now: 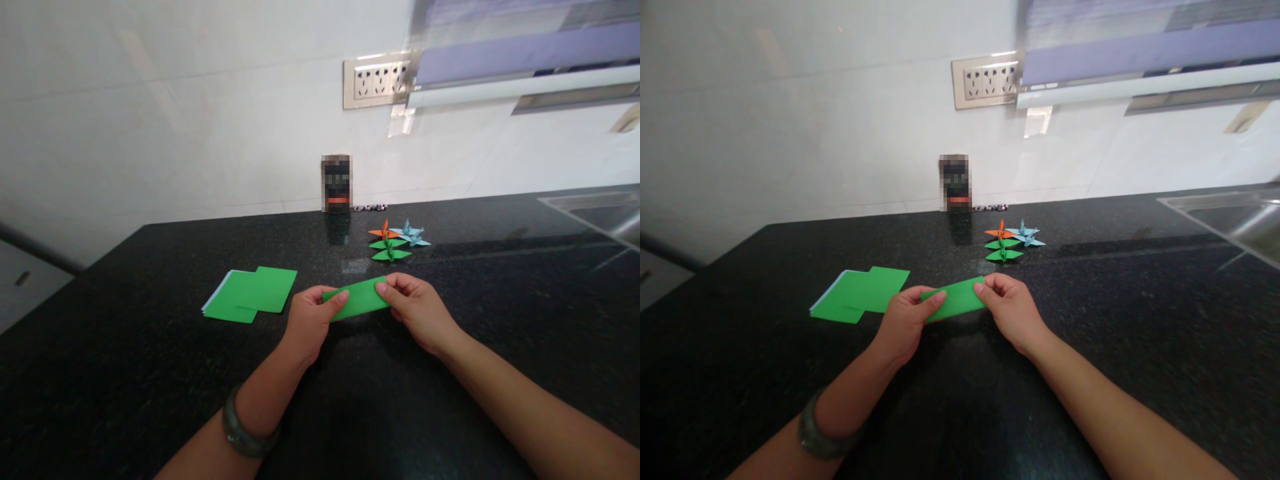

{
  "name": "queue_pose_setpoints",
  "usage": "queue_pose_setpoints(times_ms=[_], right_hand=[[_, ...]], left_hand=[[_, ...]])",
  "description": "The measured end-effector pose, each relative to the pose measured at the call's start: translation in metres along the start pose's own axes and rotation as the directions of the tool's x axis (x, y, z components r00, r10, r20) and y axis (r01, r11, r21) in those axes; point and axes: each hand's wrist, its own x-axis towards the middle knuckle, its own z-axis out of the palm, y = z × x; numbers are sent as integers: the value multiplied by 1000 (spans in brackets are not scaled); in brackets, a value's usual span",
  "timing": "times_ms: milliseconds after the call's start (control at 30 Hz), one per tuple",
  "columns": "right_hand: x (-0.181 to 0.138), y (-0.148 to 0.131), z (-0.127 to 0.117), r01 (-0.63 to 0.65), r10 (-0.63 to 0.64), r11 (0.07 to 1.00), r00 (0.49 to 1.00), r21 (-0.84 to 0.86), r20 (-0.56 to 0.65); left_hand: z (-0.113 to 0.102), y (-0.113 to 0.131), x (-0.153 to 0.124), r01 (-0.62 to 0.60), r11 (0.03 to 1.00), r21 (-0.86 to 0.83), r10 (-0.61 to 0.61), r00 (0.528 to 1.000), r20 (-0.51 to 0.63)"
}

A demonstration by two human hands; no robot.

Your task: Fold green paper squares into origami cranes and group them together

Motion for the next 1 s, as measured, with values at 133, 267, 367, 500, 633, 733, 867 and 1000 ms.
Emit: queue_pose_setpoints(times_ms=[133, 267, 367, 500, 633, 733, 867, 1000], right_hand=[[0, 0, 0, -9, 9, 1000, 1000, 16, -7], [-1, -1, 1, -10, 11, 1000, 1000, 20, -11], [0, 0, 1, -5, 5, 1000, 1000, 17, -5], [1, 3, -1, 31, -31, 999, 999, -32, 25], [1, 3, -3, 94, -83, 978, 994, -184, 65], [1, 2, -2, 109, -88, 966, 991, -234, 96], [0, 1, -1, 92, -70, 976, 991, -197, 115], [0, 3, -1, 86, -64, 976, 992, -202, 111]], left_hand=[[0, -1, 1, 0, 1000, -3, 0, 1000, -5], [1, -1, 2, -7, 1000, -3, 7, 1000, -9], [0, -1, 1, -16, 1000, 18, 16, 1000, -3], [-2, 1, 1, -73, 977, 202, 76, 997, -8], [-4, 7, 1, -184, 897, 402, 167, 983, 79], [-2, 11, 0, -234, 839, 491, 190, 972, 138], [-1, 14, -1, -267, 794, 546, 229, 964, 138], [0, 14, -2, -276, 775, 569, 243, 961, 134]])
